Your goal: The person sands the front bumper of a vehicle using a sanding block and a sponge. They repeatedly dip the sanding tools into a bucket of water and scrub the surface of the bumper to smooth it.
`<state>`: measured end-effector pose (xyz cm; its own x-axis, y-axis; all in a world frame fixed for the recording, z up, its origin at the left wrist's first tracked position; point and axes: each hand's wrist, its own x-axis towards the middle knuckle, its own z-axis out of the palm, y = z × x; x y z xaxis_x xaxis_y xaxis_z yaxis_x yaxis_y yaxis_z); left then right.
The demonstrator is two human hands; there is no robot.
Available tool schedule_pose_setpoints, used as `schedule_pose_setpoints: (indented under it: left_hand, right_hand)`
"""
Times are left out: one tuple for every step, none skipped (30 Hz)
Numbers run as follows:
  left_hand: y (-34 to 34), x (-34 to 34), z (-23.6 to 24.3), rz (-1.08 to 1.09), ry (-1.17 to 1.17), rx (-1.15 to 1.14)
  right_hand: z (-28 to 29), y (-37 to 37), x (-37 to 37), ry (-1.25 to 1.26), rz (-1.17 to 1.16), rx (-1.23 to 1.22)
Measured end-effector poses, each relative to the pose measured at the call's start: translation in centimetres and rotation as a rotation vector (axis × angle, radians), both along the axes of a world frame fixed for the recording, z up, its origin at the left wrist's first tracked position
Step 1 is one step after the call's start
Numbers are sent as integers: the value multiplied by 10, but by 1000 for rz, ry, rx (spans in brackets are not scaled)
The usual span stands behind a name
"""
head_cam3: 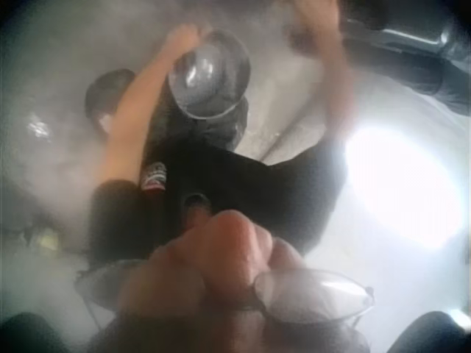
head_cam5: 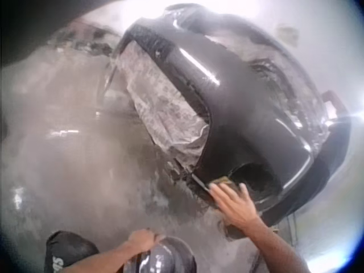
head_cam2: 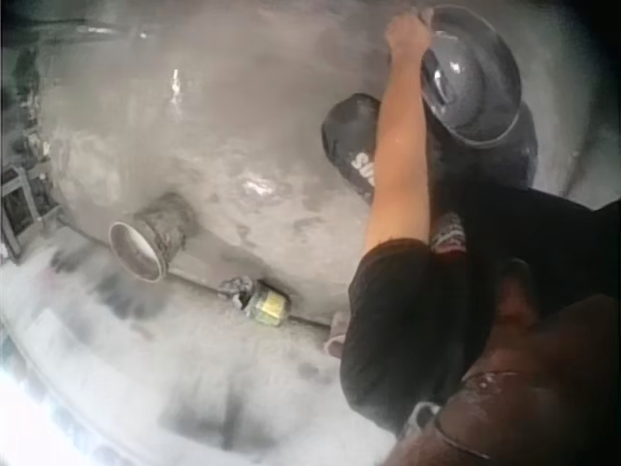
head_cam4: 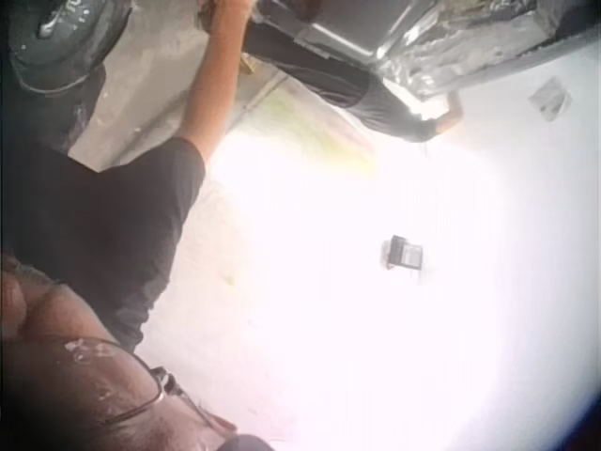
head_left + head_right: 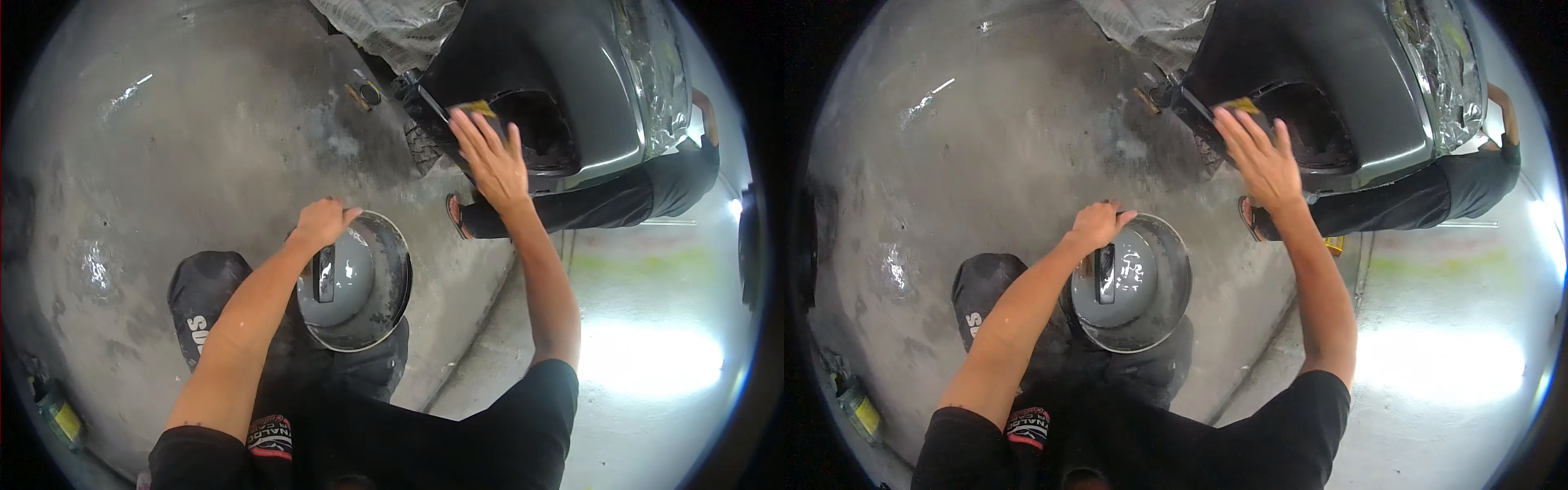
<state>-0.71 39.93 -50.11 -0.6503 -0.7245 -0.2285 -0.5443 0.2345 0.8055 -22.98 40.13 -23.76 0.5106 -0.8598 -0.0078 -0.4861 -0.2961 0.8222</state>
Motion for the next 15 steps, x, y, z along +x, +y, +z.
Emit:
schedule_pose_setpoints:
  left_hand:
    - [2,-2,1,-1,4,0]
    - [3,-5,2,5,2,0]
    - [3,-7,5,9,0,-4]
    - [3,-8,8,-2,6,-14]
    - [4,-7,11,-6,17,3]
    - [7,-6,11,-12,24,23]
    - [8,-6,11,-25,25,18]
    - [7,-3,9,-15,21,14]
    - [5,-1,7,-2,17,10]
    - [2,0,6,3,12,9]
    - [0,2,3,16,-8,3]
    - [1,1,1,19,-26,-3]
    - [2,-3,4,12,-24,-1]
    - [3,-5,7,5,-24,-3]
    - [3,-8,11,-6,-26,-11]
  right_hand:
    - [1,12,-19,18,-7,-4]
    - [4,18,-30,38,-15,-12]
    - [6,12,-23,42,-19,-20]
    - [7,1,-6,18,23,-28]
    - [6,-13,12,-9,68,-36]
    - [3,-32,33,-73,101,-24]
    - [-2,-44,44,-92,131,-34]
    - [-2,-43,46,-95,134,-39]
    - [-3,-43,48,-98,139,-45]
    - [0,-32,37,-104,144,-46]
    - [5,-8,16,-56,79,-39]
    - [6,12,-2,-5,5,-32]
    - [6,23,-14,-3,-2,-30]
    - [5,33,-24,18,-52,-28]
    - [6,41,-30,38,-105,-32]
